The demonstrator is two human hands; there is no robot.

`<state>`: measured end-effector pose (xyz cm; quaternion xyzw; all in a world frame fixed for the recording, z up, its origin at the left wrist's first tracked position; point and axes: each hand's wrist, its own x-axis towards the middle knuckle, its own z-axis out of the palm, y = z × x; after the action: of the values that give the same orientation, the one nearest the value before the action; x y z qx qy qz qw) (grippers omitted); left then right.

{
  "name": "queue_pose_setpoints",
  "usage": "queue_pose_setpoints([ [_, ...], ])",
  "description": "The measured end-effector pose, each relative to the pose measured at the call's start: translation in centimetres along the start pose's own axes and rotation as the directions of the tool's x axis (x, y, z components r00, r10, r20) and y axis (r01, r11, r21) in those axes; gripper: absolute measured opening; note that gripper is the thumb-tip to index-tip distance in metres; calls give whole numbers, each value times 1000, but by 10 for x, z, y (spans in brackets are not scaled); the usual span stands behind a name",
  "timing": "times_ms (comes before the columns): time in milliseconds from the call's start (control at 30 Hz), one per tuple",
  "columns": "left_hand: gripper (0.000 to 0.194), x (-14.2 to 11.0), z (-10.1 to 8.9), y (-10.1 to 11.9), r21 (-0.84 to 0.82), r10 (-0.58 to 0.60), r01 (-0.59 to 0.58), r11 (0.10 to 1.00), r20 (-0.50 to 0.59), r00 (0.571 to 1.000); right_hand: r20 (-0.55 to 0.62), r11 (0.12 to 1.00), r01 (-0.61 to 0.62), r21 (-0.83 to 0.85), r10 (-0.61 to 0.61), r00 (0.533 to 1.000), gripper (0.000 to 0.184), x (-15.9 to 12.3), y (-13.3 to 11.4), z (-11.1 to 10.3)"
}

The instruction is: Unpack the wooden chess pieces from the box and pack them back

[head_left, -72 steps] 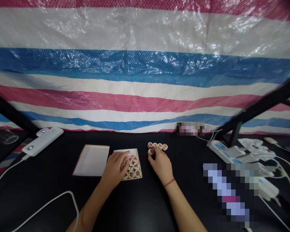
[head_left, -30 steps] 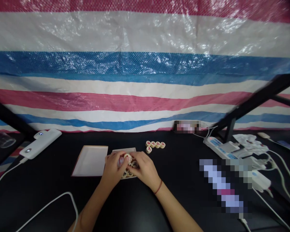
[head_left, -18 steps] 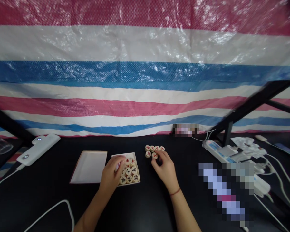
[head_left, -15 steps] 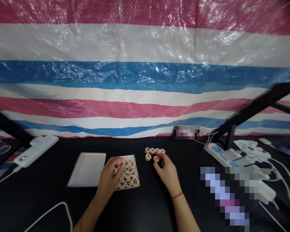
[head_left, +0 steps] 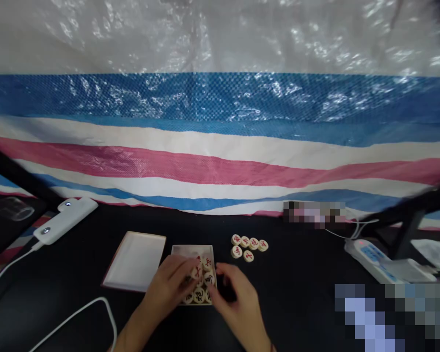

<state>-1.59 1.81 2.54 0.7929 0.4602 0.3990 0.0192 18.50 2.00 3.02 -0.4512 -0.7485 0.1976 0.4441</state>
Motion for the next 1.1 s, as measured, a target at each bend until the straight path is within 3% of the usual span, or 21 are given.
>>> queue_pose_setpoints([
  [133,23,1,-6,5,-14,103,-103,995,46,994,1,991,87,104,-87,996,29,-5,-23,17],
  [300,25,1,-8,6,-28,175,-174,984,47,983,0,992,27,122,-27,1000,20,-2,-29,13],
  [567,21,3,-1,10,10,175,-175,985,-6,985,-75,985,-43,165,55,996,12,-2,-39,19],
  [667,30,4,0,7,45,122,-121,992,-20,992,-180,989,-66,129,89,980,10,5,-22,9],
  [767,34,4,0,2,55,14,-13,998,-22,1000,-368,976,-209,-58,173,913,15,8,8,-10],
  [867,23,3,0,-2,81,-19,19,997,-12,1000,-350,927,-303,-222,214,912,18,5,35,-24],
  [1100,22,1,2,-5,97,15,-18,995,25,1000,-235,896,-290,-337,218,947,22,-2,60,-18],
])
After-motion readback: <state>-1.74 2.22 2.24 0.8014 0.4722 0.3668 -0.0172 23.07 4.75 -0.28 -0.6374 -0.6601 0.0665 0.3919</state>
